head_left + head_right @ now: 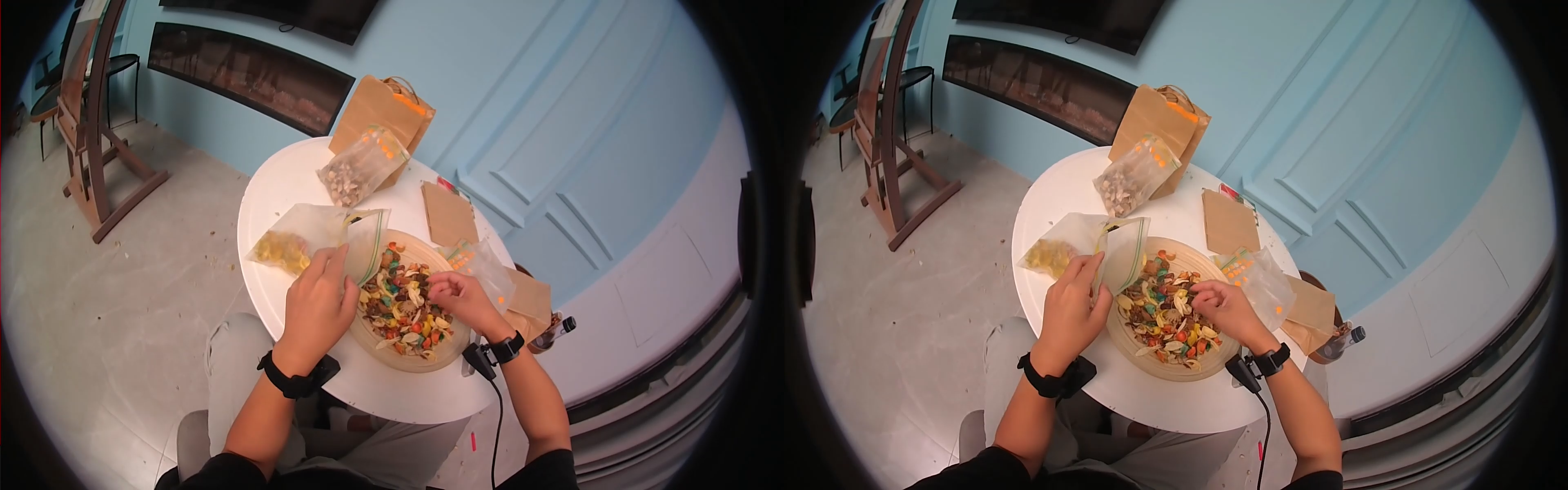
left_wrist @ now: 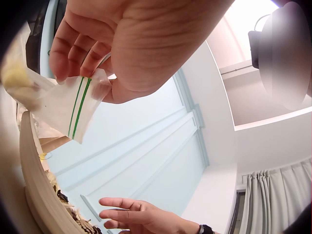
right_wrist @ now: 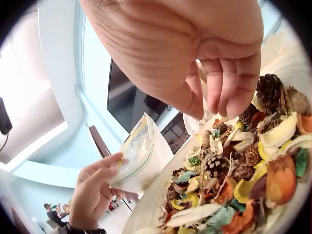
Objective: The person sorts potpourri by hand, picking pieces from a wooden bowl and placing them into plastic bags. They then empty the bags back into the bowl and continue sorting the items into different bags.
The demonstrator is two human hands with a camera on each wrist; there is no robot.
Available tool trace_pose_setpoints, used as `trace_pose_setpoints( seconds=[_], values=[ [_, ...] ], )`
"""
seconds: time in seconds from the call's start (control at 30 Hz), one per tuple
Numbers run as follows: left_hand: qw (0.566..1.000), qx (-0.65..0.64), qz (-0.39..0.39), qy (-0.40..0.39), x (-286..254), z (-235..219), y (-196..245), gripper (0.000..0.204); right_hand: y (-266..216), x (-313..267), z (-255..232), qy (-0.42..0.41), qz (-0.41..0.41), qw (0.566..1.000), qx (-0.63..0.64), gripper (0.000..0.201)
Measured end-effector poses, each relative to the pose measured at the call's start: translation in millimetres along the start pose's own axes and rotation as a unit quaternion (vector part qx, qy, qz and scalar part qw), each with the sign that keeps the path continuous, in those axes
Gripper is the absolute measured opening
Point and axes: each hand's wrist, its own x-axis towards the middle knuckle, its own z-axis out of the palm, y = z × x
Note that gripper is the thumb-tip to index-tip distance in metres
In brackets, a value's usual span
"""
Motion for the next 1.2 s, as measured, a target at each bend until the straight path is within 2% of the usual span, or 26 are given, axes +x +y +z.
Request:
trace_pose_setpoints(
  seconds=[0.07, 0.1, 0.2, 0.33, 0.43, 0.53, 0.57, 0.67, 0.77, 0.87, 0.97, 1.07, 1.17, 1.2],
  values=[
    [1.0, 0.002, 0.006, 0.007, 0.2, 2.5, 0.3, 0.041, 0.5, -5.8, 11.4, -0.037, -0.035, 0.991, -0.124, 0.039],
    [1.0, 0.005, 0.012, 0.012, 0.5, 4.5, -0.7, 0.042, 0.5, -8.8, 21.0, -0.022, -0.08, 0.979, -0.186, 0.042],
    [1.0, 0.007, 0.016, 0.015, 0.6, 7.7, -0.8, 0.043, -2.2, -16.4, 44.7, 0.045, -0.277, 0.902, -0.329, 0.04],
    [1.0, 0.002, -0.008, -0.011, 0.2, 3.2, 3.7, 0.041, -0.1, -7.2, 40.0, 0.055, -0.13, 0.956, -0.259, 0.042],
    [1.0, 0.002, -0.006, -0.011, 0.7, 1.9, 3.7, 0.041, 1.1, -0.9, 24.0, 0.107, -0.096, 0.951, -0.275, 0.043],
    [1.0, 0.002, -0.01, -0.013, 1.0, 2.2, 2.9, 0.04, 7.3, 4.4, 11.2, 0.122, -0.064, 0.956, -0.26, 0.042],
    [1.0, 0.005, -0.001, -0.004, 1.0, 3.1, 1.6, 0.041, 10.1, 4.1, 10.8, 0.149, -0.09, 0.952, -0.253, 0.039],
    [1.0, 0.011, 0.014, 0.012, 0.3, 6.6, -1.2, 0.043, 7.1, 2.7, 14.0, 0.186, -0.216, 0.904, -0.32, 0.036],
    [1.0, 0.007, 0.006, 0.001, 1.2, 5.2, 1.7, 0.042, -11.1, -0.5, 24.2, 0.042, -0.118, 0.942, -0.312, 0.034],
    [1.0, 0.005, -0.001, -0.009, 1.6, 4.1, 4.2, 0.041, 0.0, 4.9, 33.8, 0.013, -0.174, 0.9, -0.399, 0.03],
    [1.0, 0.011, 0.013, 0.006, 0.5, 5.6, 0.9, 0.042, 14.4, 12.6, 34.7, 0.031, -0.182, 0.895, -0.406, 0.031],
    [1.0, 0.008, 0.01, 0.007, 0.1, 3.8, 0.2, 0.042, 13.4, 16.1, 27.7, 0.017, -0.166, 0.919, -0.357, 0.034],
    [1.0, 0.009, 0.011, 0.007, -0.4, 3.2, -0.1, 0.042, -6.2, 7.5, 23.8, 0.005, -0.055, 0.962, -0.268, 0.036],
    [1.0, 0.011, 0.012, 0.006, -0.4, 3.3, 0.0, 0.042, -5.5, 6.5, 23.3, 0.014, -0.049, 0.966, -0.252, 0.034]
  ],
)
